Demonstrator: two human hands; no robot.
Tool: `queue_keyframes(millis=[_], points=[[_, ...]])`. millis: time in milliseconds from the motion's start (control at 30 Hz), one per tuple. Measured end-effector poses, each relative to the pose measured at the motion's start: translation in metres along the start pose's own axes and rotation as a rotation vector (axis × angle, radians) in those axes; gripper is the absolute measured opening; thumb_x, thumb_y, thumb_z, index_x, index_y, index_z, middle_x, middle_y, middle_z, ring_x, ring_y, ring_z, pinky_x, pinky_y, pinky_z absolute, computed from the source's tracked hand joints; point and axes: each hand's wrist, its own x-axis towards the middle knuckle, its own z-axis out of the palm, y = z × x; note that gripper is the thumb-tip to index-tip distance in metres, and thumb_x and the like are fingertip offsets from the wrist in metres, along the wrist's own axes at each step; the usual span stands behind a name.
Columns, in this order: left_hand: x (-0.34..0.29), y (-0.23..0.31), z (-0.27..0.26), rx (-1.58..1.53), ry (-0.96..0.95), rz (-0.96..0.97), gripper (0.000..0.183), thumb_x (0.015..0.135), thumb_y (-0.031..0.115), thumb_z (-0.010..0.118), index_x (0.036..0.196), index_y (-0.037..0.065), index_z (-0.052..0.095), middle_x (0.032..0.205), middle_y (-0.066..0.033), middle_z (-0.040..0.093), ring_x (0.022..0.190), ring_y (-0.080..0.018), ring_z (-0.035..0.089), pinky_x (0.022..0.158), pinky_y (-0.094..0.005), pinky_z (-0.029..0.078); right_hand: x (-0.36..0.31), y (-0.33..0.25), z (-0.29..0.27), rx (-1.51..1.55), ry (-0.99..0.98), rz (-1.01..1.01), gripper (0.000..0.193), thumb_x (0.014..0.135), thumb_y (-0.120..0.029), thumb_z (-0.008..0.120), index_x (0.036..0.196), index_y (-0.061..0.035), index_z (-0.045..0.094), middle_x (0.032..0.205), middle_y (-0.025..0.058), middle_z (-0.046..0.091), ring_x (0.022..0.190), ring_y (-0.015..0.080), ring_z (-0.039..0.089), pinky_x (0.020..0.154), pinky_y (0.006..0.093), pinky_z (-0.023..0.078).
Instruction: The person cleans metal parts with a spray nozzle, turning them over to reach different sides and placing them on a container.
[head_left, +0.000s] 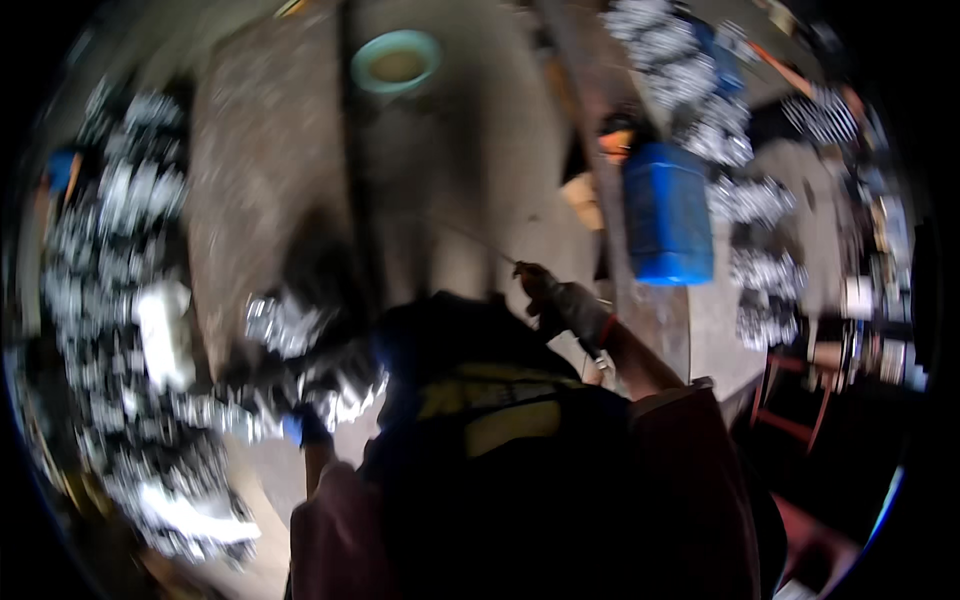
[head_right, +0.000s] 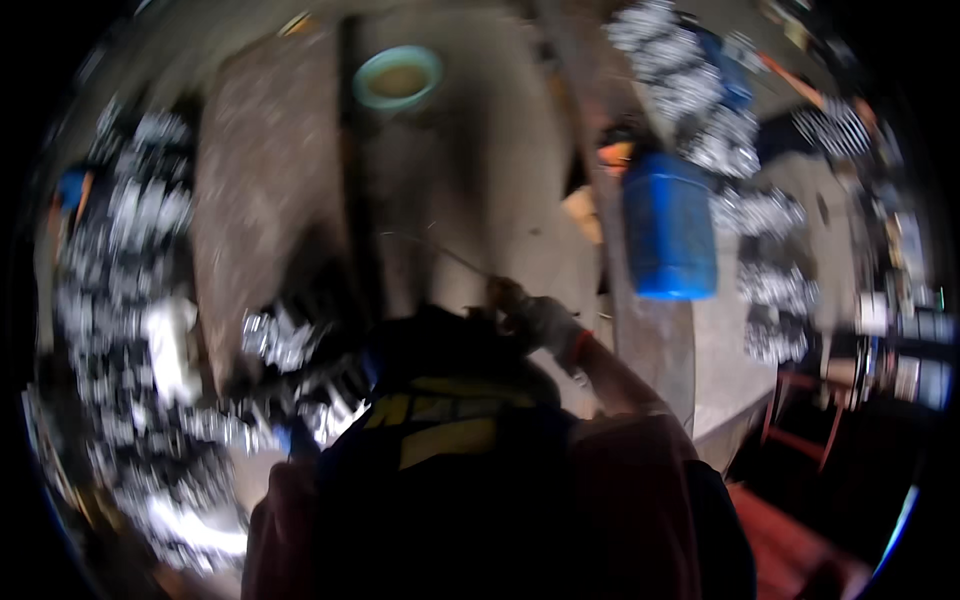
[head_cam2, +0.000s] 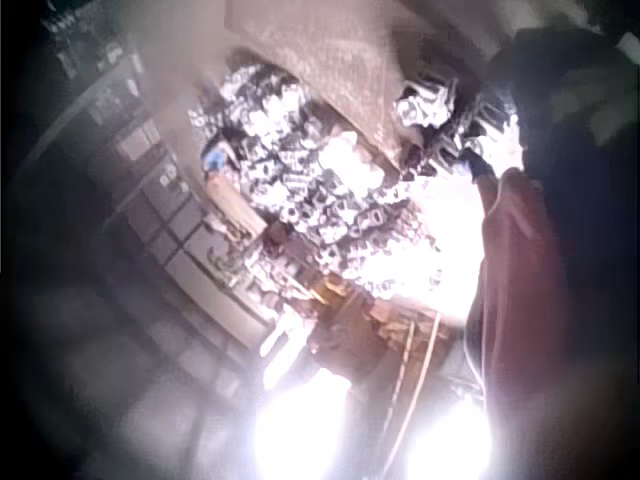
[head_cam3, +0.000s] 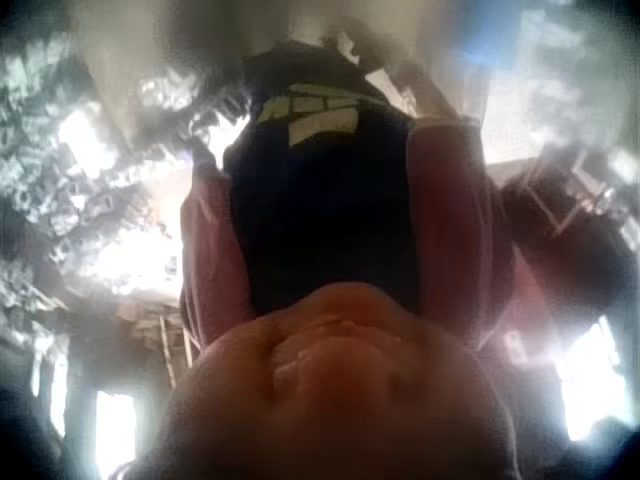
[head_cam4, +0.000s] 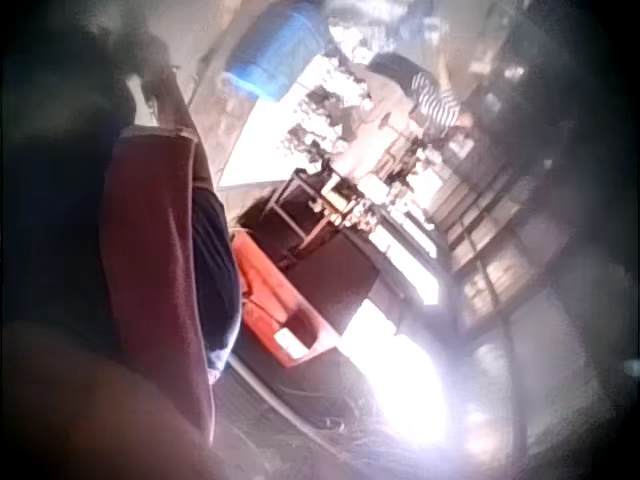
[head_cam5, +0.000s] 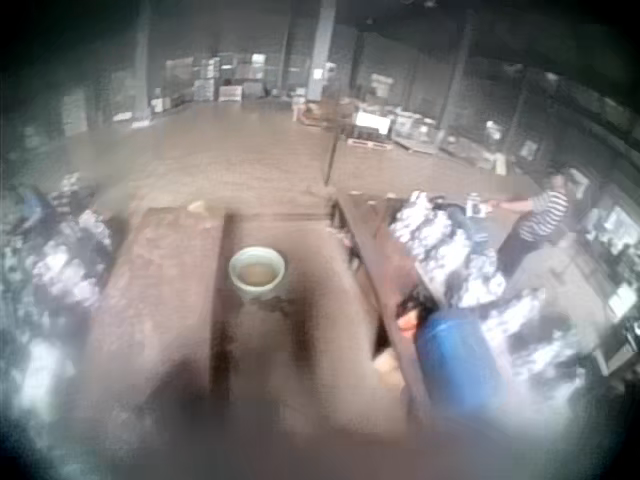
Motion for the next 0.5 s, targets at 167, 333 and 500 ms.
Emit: queue_keyframes(millis=[167, 333, 500], points=[[0.010, 0.028, 0.116, 0.047, -0.145, 0.037, 0.046, 0.089, 0.029, 0.055, 0.128, 0.004, 0.052, 0.123, -0.0150, 0.056, 0.117, -0.0280, 0.048, 0.099, -0.0377, 0.038, -0.059, 0.122, -0.092, 0.434, 0.526, -0.203, 0.070, 0.089, -0.065, 0.049, 0.106, 0.0011, 0.062, 0.073, 0.0115, 0.063, 0.059, 0.0180, 0.063, 0.057, 0.0352, 0.056], [0.005, 0.039, 0.279, 0.040, -0.388, 0.020, 0.048, 0.091, 0.031, 0.052, 0.131, 0.005, 0.051, 0.127, -0.0147, 0.053, 0.124, -0.0274, 0.043, 0.104, -0.0374, 0.033, -0.136, 0.201, -0.180, 0.444, 0.931, -0.226, 0.074, 0.092, -0.065, 0.043, 0.101, 0.0052, 0.063, 0.077, 0.0138, 0.065, 0.058, 0.0206, 0.062, 0.056, 0.0345, 0.053], [-0.029, -0.033, 0.485, 0.226, -0.908, 0.036, 0.040, 0.092, 0.012, 0.052, 0.131, 0.001, 0.050, 0.120, -0.0133, 0.058, 0.108, -0.0205, 0.053, 0.087, -0.0337, 0.047, -0.212, 0.302, -0.225, 0.956, 1.489, -0.172, 0.075, 0.089, -0.068, 0.043, 0.091, 0.0046, 0.064, 0.057, 0.0060, 0.052, 0.048, 0.0189, 0.056, 0.051, 0.0328, 0.049]])
